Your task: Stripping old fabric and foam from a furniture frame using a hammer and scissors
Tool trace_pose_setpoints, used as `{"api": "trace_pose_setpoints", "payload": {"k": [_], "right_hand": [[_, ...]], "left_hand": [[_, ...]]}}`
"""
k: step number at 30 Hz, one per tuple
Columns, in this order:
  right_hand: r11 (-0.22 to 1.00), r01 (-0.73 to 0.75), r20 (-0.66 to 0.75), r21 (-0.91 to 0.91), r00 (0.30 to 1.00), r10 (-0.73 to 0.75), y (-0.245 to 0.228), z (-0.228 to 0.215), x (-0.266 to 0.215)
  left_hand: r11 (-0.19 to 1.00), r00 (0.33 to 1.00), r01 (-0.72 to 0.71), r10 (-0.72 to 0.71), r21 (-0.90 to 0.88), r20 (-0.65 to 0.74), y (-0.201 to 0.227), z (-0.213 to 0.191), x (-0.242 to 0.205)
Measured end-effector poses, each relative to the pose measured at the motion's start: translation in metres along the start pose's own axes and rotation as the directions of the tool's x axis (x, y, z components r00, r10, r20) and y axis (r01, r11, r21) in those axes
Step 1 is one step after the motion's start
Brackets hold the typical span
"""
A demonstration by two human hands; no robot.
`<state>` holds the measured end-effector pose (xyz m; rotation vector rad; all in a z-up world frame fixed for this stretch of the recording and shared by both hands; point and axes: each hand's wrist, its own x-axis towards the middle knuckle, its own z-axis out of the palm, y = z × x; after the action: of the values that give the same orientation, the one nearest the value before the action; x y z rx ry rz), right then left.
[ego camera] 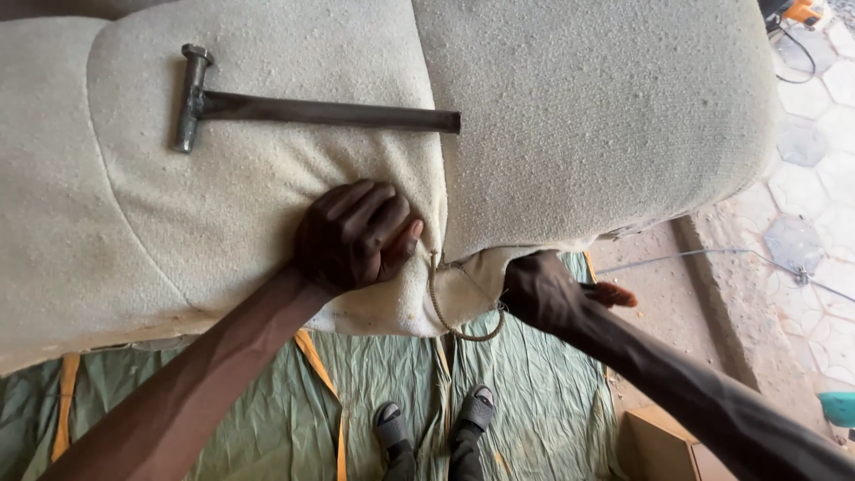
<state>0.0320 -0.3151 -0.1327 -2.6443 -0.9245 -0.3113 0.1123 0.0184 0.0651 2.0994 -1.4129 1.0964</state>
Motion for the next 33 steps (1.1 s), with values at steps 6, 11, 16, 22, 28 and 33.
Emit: {"api": "trace_pose_setpoints", "payload": {"k": [6, 11, 16, 22, 28, 33], "right_hand": [[0.942, -0.319, 0.219, 0.103, 0.931, 0.292, -0.065, -0.046, 0.026], [0.709, -0.699, 0.343, 0.091, 0.69, 0.637, -0.149, -0.065, 0.059], [0.244, -0.97, 0.313, 0.008, 0.235, 0.92, -0.167, -0.041, 0.054], [0.847, -0.532, 0.38, 0.02, 0.787, 0.485, -0.097, -0.099, 0.049], [0.895, -0.445, 0.259, 0.041, 0.87, 0.42, -0.073, -0.092, 0.048], [0.923, -0.381, 0.162, 0.046, 0.915, 0.37, -0.079, -0.077, 0.038]], "left_hand": [[1.0, 1.0, -0.012, 0.012, 0.012, 0.011, -0.002, 0.001, 0.002], [1.0, 1.0, -0.01, 0.01, 0.017, -0.005, 0.0, 0.001, -0.001], [1.0, 1.0, -0.009, 0.009, 0.015, 0.005, -0.003, 0.001, -0.002], [1.0, 1.0, 0.012, -0.012, 0.003, 0.014, -0.003, -0.003, -0.004], [1.0, 1.0, 0.005, -0.005, 0.006, -0.005, 0.0, -0.004, 0.001], [1.0, 1.0, -0.002, 0.002, 0.006, -0.012, 0.0, 0.0, -0.001]]}}
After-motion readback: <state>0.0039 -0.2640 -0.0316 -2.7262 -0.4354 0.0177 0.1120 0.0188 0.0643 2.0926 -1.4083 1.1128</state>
